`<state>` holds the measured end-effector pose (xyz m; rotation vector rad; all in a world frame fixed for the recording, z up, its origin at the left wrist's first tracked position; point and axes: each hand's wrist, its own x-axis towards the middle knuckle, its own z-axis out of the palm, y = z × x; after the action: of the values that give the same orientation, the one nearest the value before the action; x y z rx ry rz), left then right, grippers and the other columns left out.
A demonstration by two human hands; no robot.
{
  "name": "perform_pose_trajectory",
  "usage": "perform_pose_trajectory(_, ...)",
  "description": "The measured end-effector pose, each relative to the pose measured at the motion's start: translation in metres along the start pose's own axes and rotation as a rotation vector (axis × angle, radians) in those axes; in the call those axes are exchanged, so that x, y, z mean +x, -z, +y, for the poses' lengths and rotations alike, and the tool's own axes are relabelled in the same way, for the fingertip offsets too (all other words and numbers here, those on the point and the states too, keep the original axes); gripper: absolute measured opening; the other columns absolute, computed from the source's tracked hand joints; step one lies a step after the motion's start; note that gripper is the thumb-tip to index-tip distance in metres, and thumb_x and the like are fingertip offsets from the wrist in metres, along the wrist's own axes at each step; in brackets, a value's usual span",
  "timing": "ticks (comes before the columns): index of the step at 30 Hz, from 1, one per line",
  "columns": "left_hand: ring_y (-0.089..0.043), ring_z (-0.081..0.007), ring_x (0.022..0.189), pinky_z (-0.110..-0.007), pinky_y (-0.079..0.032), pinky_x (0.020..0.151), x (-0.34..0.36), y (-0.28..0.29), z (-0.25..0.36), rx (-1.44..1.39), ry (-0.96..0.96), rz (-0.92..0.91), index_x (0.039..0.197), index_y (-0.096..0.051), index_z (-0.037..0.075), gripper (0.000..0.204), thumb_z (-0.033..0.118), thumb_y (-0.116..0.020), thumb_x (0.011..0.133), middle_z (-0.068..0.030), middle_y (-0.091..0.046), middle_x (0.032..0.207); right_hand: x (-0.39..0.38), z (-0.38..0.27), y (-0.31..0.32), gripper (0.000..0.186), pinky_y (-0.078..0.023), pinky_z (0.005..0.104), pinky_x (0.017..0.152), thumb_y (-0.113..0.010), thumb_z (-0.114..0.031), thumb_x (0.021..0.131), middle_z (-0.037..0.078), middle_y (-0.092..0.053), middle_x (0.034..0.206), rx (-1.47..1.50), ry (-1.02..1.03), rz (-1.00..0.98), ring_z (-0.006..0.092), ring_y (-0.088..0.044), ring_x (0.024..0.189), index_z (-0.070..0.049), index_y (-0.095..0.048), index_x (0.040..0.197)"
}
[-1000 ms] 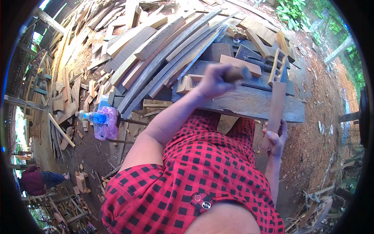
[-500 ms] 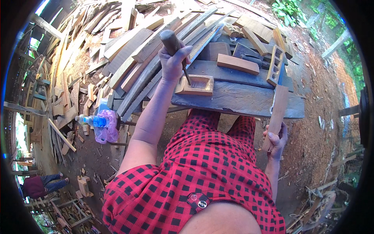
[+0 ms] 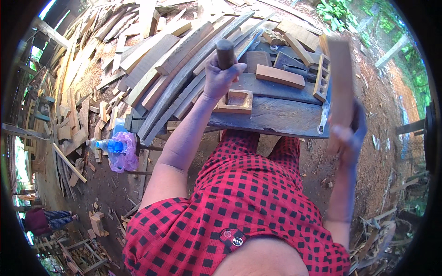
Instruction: The person is using a mallet and a chisel to carve out a section of a wood block on a workbench.
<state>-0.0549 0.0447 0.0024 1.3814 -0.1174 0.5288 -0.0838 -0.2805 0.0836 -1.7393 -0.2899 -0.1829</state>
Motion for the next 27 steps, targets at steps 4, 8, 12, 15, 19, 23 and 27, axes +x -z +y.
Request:
perform_pose_trajectory(4,-0.053,-0.0047,0.051,-0.02,-0.044,0.05,0.0,-0.006,0.0,0.016,0.007,-0.04,0.073,-0.058,0.007,0.016,0.008,-0.073,0.076,0.0021,-0.057,0.061,0.062,-0.058,-0.031,0.062,-0.053,0.0302,0.074,-0.072,-0.018,0.066,0.013,-0.064,0.102,0.244,0.424,-0.09,0.0194,-0.065,0.088,0.005,-0.052,0.12)
perform_pose_trajectory(8,-0.053,-0.0044,0.052,-0.021,-0.044,0.049,0.0,-0.002,0.001,-0.021,0.009,-0.008,0.074,-0.058,0.006,0.016,0.008,-0.074,0.075,0.0021,-0.057,0.062,0.084,-0.061,-0.114,0.06,-0.053,0.0335,0.069,-0.077,-0.018,0.058,0.013,-0.066,0.089,0.027,0.408,-0.489,0.0212,-0.066,0.082,0.002,-0.057,0.112)
perform_pose_trajectory(12,-0.053,-0.0043,0.052,-0.021,-0.044,0.049,0.0,0.001,-0.003,-0.018,0.017,-0.002,0.074,-0.058,0.006,0.016,0.008,-0.074,0.075,0.002,-0.057,0.062,0.101,-0.121,-0.136,0.068,-0.05,0.0264,0.074,-0.076,-0.028,0.057,0.009,-0.064,0.095,-0.667,0.378,-0.711,0.016,-0.062,0.084,-0.005,-0.057,0.117)
perform_pose_trajectory(15,-0.052,-0.0064,0.049,-0.021,-0.041,0.045,0.0,0.006,-0.006,-0.088,-0.016,-0.002,0.074,-0.059,0.005,0.014,0.005,-0.073,0.072,0.0006,-0.057,0.062,0.096,-0.161,-0.135,0.082,-0.054,0.0294,0.076,-0.08,-0.03,0.056,0.017,-0.065,0.097,-0.324,0.48,-0.629,0.0211,-0.065,0.086,0.005,-0.05,0.124)
perform_pose_trajectory(19,-0.052,-0.0064,0.048,-0.021,-0.04,0.046,0.0,0.012,-0.006,-0.087,-0.031,-0.001,0.076,-0.059,0.005,0.015,0.004,-0.073,0.072,0.0005,-0.057,0.062,0.086,-0.166,-0.142,0.087,-0.053,0.0301,0.077,-0.081,-0.029,0.056,0.019,-0.064,0.102,-0.155,0.297,-0.563,0.0216,-0.065,0.087,0.008,-0.047,0.128)
perform_pose_trajectory(23,-0.052,-0.0047,0.05,-0.021,-0.044,0.048,-0.002,0.011,-0.004,-0.132,-0.029,-0.004,0.071,-0.057,0.007,0.017,0.006,-0.074,0.074,0.0016,-0.057,0.061,0.101,-0.118,-0.162,0.084,-0.051,0.027,0.076,-0.075,-0.031,0.05,0.016,-0.064,0.102,-0.743,0.198,-0.788,0.0206,-0.065,0.084,0.008,-0.056,0.122)
perform_pose_trajectory(27,-0.052,-0.0055,0.049,-0.021,-0.043,0.048,-0.002,0.015,-0.005,-0.155,-0.013,0.026,0.071,-0.056,0.007,0.018,0.005,-0.074,0.073,0.0006,-0.057,0.061,0.107,-0.134,-0.147,0.085,-0.052,0.0263,0.074,-0.076,-0.03,0.05,0.015,-0.065,0.097,-0.534,0.329,-0.604,0.019,-0.065,0.08,0.006,-0.055,0.124)
